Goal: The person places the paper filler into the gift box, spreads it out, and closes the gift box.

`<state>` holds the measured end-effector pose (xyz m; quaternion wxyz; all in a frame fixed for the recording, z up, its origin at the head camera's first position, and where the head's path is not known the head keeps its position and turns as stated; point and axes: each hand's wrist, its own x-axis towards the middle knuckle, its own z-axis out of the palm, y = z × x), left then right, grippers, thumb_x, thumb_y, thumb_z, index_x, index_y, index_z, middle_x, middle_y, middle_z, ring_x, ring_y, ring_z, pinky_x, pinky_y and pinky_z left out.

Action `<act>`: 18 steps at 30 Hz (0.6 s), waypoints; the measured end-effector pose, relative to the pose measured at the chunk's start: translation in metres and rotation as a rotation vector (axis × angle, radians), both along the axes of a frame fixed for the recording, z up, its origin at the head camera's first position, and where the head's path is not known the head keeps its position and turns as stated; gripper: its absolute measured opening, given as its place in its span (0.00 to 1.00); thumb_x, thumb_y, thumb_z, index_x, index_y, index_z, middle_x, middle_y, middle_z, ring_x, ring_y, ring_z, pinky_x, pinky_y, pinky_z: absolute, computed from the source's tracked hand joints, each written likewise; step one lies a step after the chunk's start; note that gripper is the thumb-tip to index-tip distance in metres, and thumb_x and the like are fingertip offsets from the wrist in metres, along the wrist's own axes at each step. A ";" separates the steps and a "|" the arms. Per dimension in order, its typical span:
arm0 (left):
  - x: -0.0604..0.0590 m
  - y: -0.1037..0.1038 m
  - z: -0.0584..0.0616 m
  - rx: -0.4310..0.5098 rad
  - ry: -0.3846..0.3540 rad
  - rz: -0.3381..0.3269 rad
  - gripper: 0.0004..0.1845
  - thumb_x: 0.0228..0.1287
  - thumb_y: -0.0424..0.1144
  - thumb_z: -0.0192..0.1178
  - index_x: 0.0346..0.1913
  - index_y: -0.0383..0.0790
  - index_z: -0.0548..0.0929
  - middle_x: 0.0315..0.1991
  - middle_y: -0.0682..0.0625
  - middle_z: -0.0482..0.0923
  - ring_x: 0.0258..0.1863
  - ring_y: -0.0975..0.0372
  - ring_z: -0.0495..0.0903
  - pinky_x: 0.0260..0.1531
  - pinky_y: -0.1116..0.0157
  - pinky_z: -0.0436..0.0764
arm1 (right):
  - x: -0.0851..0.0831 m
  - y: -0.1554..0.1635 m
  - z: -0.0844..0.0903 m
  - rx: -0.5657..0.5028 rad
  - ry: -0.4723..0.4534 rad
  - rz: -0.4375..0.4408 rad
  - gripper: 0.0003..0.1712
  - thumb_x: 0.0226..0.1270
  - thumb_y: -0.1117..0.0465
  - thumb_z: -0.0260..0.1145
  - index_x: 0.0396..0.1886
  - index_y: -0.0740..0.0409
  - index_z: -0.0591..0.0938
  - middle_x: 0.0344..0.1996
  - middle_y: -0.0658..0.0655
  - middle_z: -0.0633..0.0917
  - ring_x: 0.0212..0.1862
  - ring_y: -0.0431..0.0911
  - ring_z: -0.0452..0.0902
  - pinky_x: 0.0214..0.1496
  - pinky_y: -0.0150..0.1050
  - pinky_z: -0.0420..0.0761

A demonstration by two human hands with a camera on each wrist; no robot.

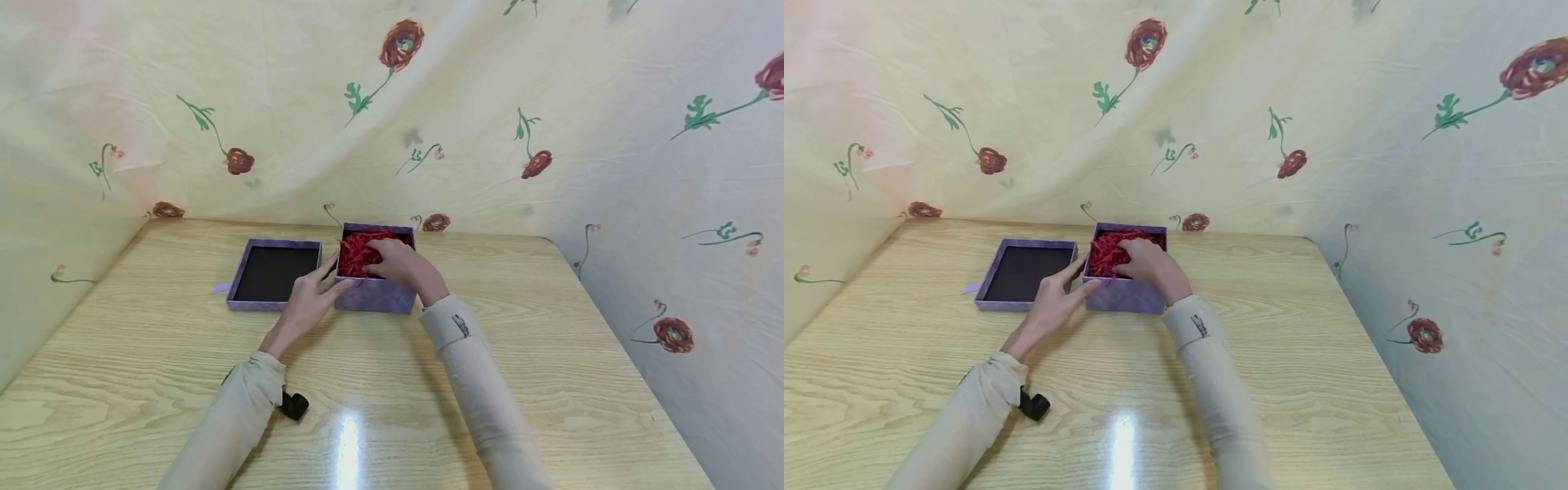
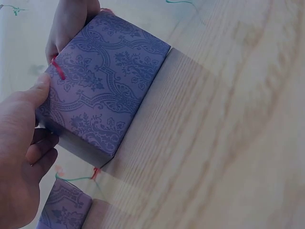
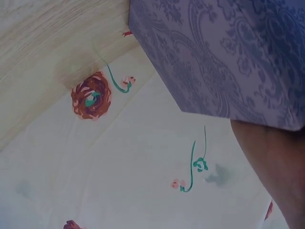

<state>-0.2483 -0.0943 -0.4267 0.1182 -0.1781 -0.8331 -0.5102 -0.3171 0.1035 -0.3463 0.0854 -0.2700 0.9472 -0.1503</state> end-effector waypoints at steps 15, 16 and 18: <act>-0.001 -0.001 -0.001 -0.016 0.017 0.002 0.37 0.64 0.57 0.57 0.73 0.55 0.59 0.69 0.47 0.61 0.64 0.50 0.66 0.57 0.49 0.69 | -0.013 -0.009 -0.007 0.070 0.013 0.002 0.28 0.68 0.54 0.64 0.63 0.62 0.72 0.53 0.58 0.78 0.54 0.50 0.74 0.54 0.43 0.73; -0.001 -0.001 -0.001 -0.016 0.014 0.001 0.37 0.64 0.58 0.57 0.73 0.57 0.58 0.69 0.46 0.61 0.57 0.48 0.73 0.56 0.50 0.70 | -0.013 -0.009 -0.006 0.071 0.006 0.006 0.28 0.68 0.54 0.63 0.63 0.62 0.72 0.53 0.59 0.78 0.54 0.50 0.74 0.55 0.43 0.73; -0.001 -0.001 -0.001 -0.014 0.006 0.004 0.37 0.64 0.58 0.57 0.73 0.59 0.58 0.69 0.47 0.60 0.45 0.46 0.79 0.52 0.52 0.71 | -0.011 -0.010 -0.004 0.073 -0.012 0.010 0.29 0.69 0.53 0.62 0.64 0.62 0.71 0.56 0.59 0.77 0.57 0.50 0.73 0.57 0.43 0.71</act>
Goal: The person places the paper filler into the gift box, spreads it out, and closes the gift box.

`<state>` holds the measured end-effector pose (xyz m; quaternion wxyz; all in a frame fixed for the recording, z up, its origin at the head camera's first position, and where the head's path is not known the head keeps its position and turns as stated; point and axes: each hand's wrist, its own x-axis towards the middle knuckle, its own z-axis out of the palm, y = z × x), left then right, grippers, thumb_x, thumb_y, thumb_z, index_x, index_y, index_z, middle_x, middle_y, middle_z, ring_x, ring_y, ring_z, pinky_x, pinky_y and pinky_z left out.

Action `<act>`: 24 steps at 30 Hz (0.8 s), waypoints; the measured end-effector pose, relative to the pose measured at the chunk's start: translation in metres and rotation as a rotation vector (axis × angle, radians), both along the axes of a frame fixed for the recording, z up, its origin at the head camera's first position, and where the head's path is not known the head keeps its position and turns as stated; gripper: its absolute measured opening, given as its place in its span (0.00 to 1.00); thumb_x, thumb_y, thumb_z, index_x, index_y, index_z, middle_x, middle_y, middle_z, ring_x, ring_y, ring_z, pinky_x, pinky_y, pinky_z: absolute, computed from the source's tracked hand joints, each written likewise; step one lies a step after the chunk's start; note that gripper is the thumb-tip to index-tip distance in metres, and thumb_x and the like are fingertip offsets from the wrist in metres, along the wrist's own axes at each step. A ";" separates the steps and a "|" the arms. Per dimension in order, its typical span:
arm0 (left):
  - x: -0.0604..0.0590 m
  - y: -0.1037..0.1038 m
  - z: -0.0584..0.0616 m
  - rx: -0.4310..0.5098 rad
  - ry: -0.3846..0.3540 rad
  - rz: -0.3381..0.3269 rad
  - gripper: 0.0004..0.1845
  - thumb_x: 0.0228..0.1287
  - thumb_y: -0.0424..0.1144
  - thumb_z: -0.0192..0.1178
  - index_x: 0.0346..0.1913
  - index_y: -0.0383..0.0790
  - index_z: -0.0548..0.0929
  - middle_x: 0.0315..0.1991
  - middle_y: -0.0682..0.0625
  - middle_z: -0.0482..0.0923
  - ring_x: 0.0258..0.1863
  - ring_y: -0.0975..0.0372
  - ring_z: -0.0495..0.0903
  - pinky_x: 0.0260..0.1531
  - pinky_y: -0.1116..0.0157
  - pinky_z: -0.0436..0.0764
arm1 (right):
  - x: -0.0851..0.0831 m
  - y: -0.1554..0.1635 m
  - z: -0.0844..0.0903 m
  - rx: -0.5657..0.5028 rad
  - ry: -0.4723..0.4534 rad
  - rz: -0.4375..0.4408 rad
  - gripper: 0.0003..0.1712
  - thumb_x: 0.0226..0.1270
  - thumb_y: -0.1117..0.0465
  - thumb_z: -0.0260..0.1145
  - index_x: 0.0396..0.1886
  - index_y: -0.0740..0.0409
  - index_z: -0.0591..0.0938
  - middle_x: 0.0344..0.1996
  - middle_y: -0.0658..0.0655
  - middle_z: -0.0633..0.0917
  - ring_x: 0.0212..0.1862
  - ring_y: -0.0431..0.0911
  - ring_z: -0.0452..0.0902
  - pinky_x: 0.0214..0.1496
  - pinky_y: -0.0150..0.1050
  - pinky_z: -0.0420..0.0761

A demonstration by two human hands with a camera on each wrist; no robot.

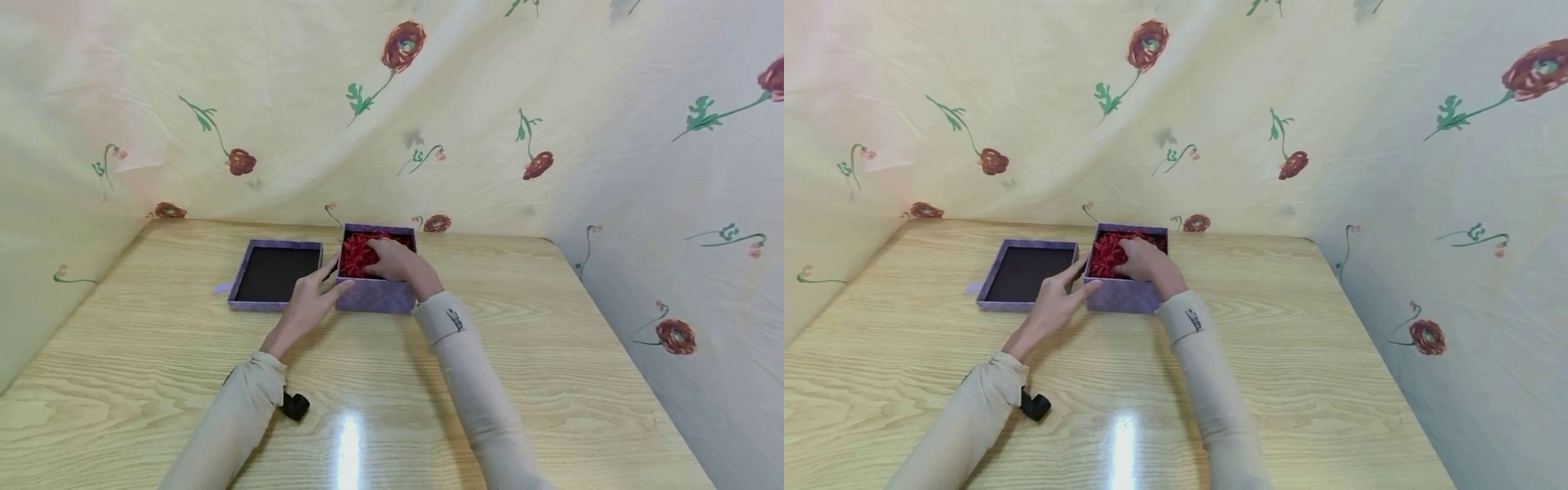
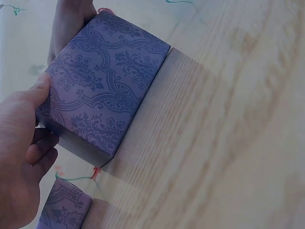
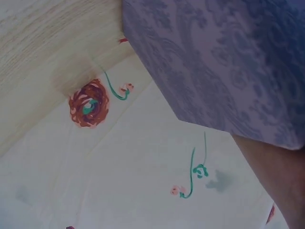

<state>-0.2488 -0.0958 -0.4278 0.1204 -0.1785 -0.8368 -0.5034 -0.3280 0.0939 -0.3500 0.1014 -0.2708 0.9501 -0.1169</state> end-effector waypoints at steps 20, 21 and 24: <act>-0.001 0.001 0.002 -0.005 -0.003 0.006 0.38 0.64 0.59 0.57 0.73 0.53 0.58 0.69 0.49 0.60 0.66 0.55 0.62 0.60 0.51 0.66 | 0.041 -0.004 0.015 -0.050 0.167 -0.008 0.29 0.75 0.45 0.49 0.73 0.36 0.61 0.73 0.54 0.54 0.72 0.61 0.41 0.64 0.68 0.48; -0.002 0.001 0.001 -0.007 -0.004 0.007 0.38 0.64 0.59 0.57 0.73 0.53 0.58 0.69 0.48 0.60 0.66 0.54 0.62 0.60 0.51 0.66 | 0.039 -0.004 0.013 -0.039 0.131 0.001 0.28 0.76 0.45 0.48 0.73 0.35 0.61 0.74 0.53 0.53 0.73 0.61 0.38 0.64 0.69 0.46; -0.001 0.001 0.001 -0.009 -0.015 -0.002 0.38 0.64 0.59 0.56 0.73 0.52 0.58 0.70 0.46 0.60 0.66 0.53 0.62 0.59 0.50 0.66 | 0.030 -0.003 0.005 -0.024 0.022 0.023 0.27 0.77 0.45 0.45 0.73 0.38 0.62 0.74 0.53 0.52 0.74 0.58 0.36 0.66 0.66 0.42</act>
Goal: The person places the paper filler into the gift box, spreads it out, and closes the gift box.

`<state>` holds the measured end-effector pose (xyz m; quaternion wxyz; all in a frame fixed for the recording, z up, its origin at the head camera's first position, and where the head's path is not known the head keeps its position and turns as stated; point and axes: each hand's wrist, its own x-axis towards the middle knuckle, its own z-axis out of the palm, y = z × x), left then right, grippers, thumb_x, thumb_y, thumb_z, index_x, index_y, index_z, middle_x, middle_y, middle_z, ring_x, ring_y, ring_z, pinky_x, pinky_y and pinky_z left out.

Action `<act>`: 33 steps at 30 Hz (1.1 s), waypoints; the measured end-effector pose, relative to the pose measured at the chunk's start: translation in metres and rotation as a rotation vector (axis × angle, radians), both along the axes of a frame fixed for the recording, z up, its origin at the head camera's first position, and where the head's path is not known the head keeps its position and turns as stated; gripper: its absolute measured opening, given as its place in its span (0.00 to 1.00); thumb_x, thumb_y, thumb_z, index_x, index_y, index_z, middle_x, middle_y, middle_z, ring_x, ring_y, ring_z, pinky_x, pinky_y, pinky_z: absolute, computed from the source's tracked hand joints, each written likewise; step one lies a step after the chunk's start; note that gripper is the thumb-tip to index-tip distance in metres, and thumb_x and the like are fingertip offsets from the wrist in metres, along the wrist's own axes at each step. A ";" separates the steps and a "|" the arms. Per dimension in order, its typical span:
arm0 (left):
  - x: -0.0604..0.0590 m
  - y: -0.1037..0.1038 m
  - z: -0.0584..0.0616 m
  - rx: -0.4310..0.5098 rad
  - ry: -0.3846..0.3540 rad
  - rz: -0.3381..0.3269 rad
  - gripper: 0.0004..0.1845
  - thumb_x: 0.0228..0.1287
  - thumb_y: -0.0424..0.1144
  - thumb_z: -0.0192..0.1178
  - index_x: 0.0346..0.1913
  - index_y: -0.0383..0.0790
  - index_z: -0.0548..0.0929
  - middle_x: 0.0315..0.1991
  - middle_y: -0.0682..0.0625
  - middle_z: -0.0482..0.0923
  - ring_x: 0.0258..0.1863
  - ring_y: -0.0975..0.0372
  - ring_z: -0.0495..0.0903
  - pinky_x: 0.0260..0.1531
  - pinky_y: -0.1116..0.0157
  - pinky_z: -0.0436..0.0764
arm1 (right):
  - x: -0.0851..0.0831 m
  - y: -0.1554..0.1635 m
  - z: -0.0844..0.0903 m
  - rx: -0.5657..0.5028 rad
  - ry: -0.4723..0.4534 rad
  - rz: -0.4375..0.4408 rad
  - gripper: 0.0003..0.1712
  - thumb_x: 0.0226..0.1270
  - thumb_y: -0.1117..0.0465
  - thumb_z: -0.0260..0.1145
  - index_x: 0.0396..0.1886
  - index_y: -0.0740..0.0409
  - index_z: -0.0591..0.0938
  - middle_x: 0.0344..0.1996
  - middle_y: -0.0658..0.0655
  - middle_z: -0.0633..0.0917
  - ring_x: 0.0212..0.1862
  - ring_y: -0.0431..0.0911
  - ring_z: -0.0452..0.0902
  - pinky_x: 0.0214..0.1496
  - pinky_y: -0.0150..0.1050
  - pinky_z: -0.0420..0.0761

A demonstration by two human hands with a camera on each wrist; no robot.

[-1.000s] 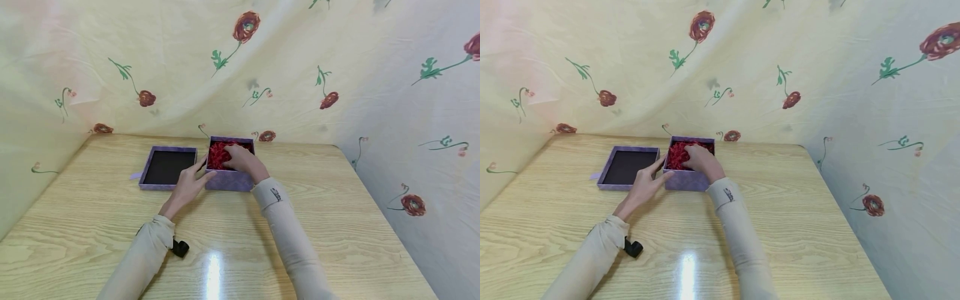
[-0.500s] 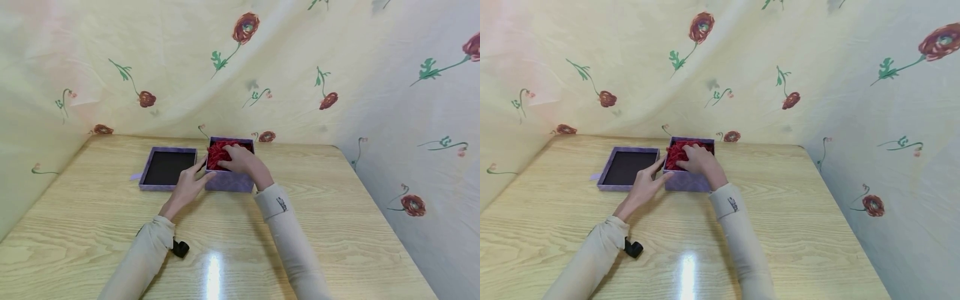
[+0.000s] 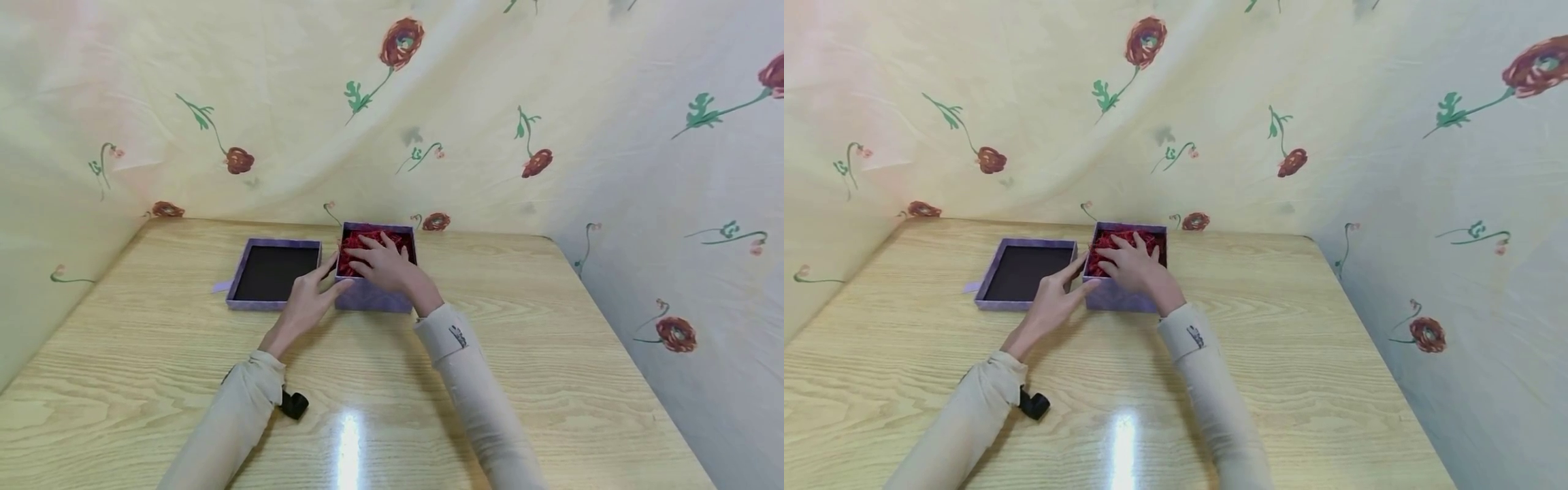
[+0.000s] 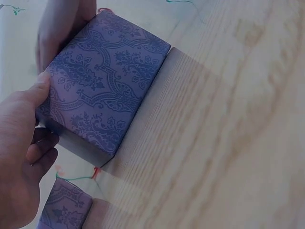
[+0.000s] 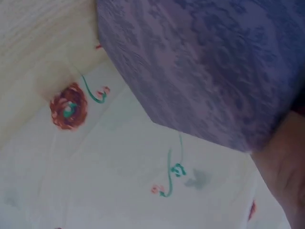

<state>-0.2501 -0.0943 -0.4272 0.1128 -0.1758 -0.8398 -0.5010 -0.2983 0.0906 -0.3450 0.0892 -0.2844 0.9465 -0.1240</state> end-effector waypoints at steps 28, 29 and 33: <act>0.003 0.000 -0.001 0.006 0.020 0.012 0.38 0.64 0.58 0.57 0.74 0.53 0.59 0.69 0.45 0.61 0.65 0.51 0.65 0.57 0.49 0.69 | -0.040 -0.005 -0.012 0.198 -0.275 0.057 0.30 0.77 0.50 0.47 0.75 0.48 0.57 0.74 0.59 0.50 0.74 0.56 0.40 0.70 0.56 0.43; 0.002 0.000 -0.001 0.006 0.018 0.013 0.38 0.64 0.59 0.57 0.74 0.54 0.59 0.69 0.46 0.61 0.65 0.52 0.64 0.57 0.49 0.68 | -0.039 -0.005 -0.012 0.195 -0.285 0.048 0.30 0.77 0.49 0.47 0.76 0.47 0.56 0.74 0.59 0.49 0.74 0.57 0.39 0.70 0.56 0.43; 0.002 0.000 -0.001 0.007 0.012 0.012 0.38 0.64 0.59 0.57 0.74 0.55 0.59 0.69 0.49 0.61 0.63 0.52 0.68 0.56 0.49 0.69 | -0.038 -0.004 -0.013 0.170 -0.330 0.021 0.32 0.77 0.47 0.45 0.77 0.45 0.52 0.75 0.57 0.45 0.73 0.59 0.34 0.70 0.59 0.41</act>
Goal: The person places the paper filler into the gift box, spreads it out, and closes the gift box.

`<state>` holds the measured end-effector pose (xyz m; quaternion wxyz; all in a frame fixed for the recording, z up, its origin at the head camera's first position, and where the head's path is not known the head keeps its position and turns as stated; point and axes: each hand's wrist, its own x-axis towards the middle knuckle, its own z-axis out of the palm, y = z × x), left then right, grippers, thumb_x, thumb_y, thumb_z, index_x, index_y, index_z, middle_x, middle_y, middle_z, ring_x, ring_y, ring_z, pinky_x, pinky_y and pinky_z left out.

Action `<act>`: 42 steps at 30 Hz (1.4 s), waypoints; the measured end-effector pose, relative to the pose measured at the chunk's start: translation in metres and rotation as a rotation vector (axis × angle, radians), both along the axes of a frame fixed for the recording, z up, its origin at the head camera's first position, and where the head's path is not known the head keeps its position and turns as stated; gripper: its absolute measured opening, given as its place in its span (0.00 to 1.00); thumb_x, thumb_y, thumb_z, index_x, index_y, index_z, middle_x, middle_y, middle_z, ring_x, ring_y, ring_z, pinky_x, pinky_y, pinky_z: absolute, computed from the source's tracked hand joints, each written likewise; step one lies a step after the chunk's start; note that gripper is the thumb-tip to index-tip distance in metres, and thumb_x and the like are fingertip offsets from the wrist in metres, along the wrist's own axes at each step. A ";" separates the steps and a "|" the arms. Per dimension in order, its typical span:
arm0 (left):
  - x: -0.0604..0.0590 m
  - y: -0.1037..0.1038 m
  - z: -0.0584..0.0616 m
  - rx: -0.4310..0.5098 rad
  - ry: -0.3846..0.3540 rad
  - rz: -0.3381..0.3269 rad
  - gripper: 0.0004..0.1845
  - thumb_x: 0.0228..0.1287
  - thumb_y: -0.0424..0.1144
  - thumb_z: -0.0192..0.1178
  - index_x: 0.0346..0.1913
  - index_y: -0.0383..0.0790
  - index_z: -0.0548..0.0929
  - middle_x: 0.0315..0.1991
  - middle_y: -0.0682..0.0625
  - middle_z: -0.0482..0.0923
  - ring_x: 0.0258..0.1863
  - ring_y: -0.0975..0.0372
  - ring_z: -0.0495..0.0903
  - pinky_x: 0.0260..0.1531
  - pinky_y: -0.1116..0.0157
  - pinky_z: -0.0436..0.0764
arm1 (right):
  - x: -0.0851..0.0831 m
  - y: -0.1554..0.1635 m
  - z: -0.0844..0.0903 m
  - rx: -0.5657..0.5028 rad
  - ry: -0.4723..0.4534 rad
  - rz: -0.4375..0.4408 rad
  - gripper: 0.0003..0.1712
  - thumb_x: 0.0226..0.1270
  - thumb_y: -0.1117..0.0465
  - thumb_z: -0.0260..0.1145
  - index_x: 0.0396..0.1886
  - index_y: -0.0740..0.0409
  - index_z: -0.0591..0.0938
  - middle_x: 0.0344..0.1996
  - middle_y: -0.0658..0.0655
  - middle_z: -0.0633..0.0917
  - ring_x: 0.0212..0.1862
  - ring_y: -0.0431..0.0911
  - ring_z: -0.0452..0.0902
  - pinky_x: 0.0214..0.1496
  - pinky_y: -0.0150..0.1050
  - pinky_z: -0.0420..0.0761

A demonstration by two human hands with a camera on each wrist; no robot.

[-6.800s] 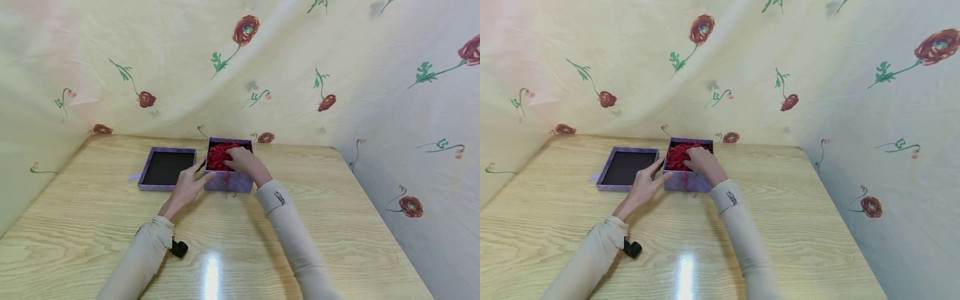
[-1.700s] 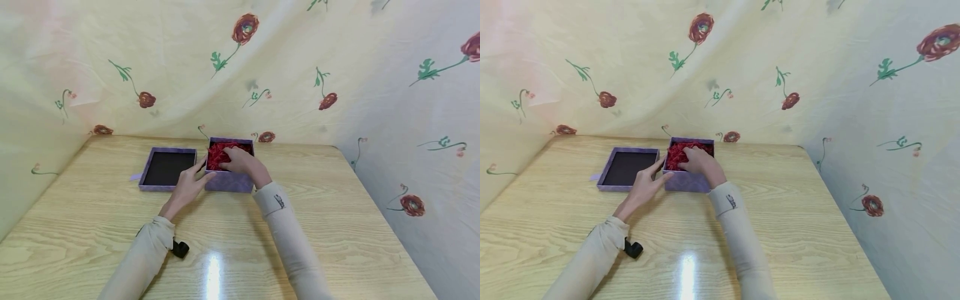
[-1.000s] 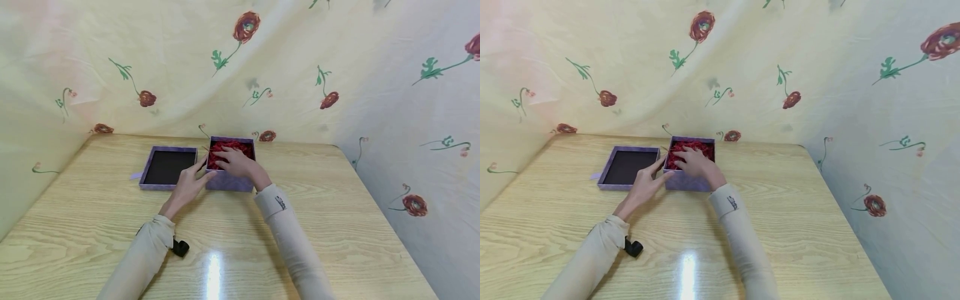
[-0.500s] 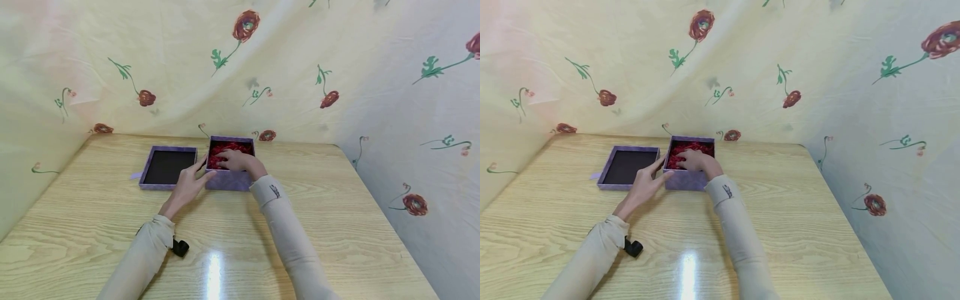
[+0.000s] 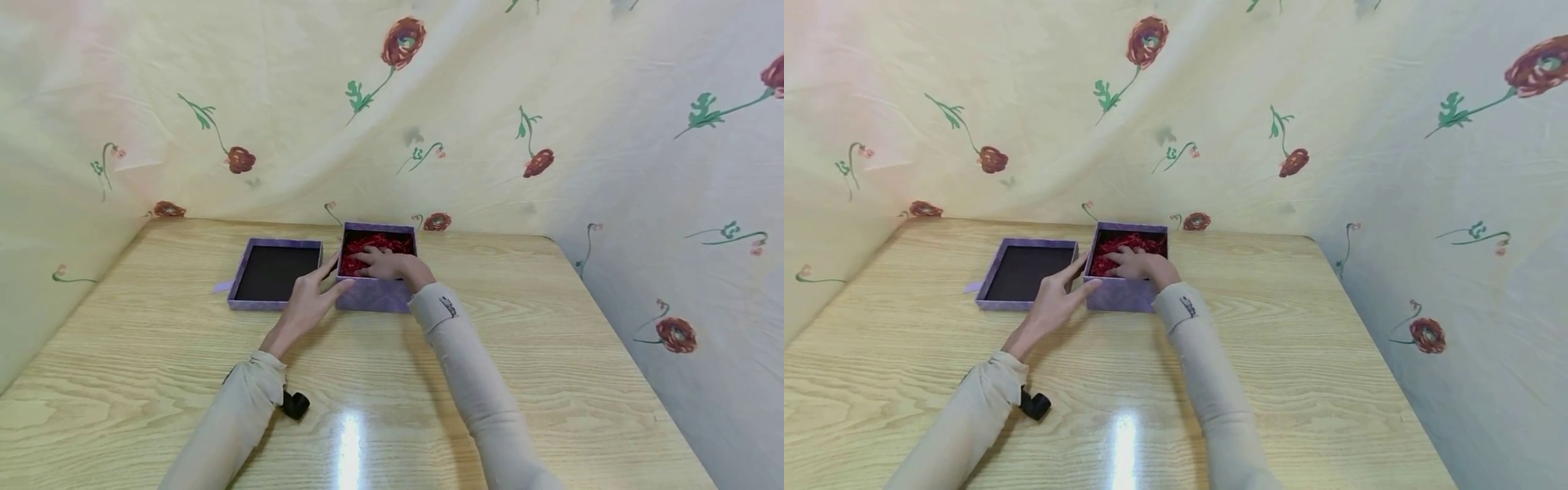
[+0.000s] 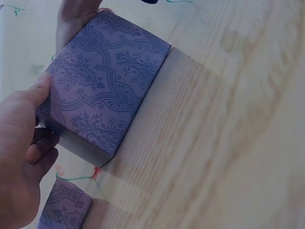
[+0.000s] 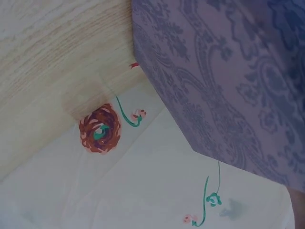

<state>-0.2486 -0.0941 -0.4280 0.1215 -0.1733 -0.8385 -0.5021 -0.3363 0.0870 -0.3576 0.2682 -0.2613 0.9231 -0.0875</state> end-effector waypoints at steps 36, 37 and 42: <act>-0.001 0.000 0.001 -0.006 0.012 -0.016 0.37 0.64 0.59 0.57 0.74 0.55 0.59 0.69 0.51 0.60 0.65 0.53 0.64 0.58 0.50 0.68 | 0.012 0.014 0.021 -0.207 0.166 0.030 0.31 0.76 0.47 0.49 0.74 0.49 0.60 0.72 0.59 0.58 0.73 0.54 0.46 0.70 0.54 0.47; -0.001 0.000 0.001 -0.005 0.013 -0.015 0.37 0.64 0.59 0.56 0.74 0.55 0.59 0.69 0.51 0.60 0.65 0.53 0.64 0.58 0.50 0.68 | 0.013 0.016 0.023 -0.235 0.169 0.032 0.31 0.76 0.47 0.49 0.74 0.50 0.60 0.72 0.59 0.58 0.73 0.54 0.47 0.70 0.53 0.49; -0.002 -0.001 0.000 0.004 0.016 -0.020 0.38 0.64 0.58 0.57 0.74 0.53 0.59 0.69 0.51 0.60 0.65 0.53 0.64 0.59 0.50 0.67 | 0.020 0.029 0.031 -0.378 0.181 0.020 0.30 0.76 0.50 0.51 0.73 0.51 0.61 0.72 0.60 0.58 0.72 0.52 0.49 0.69 0.50 0.55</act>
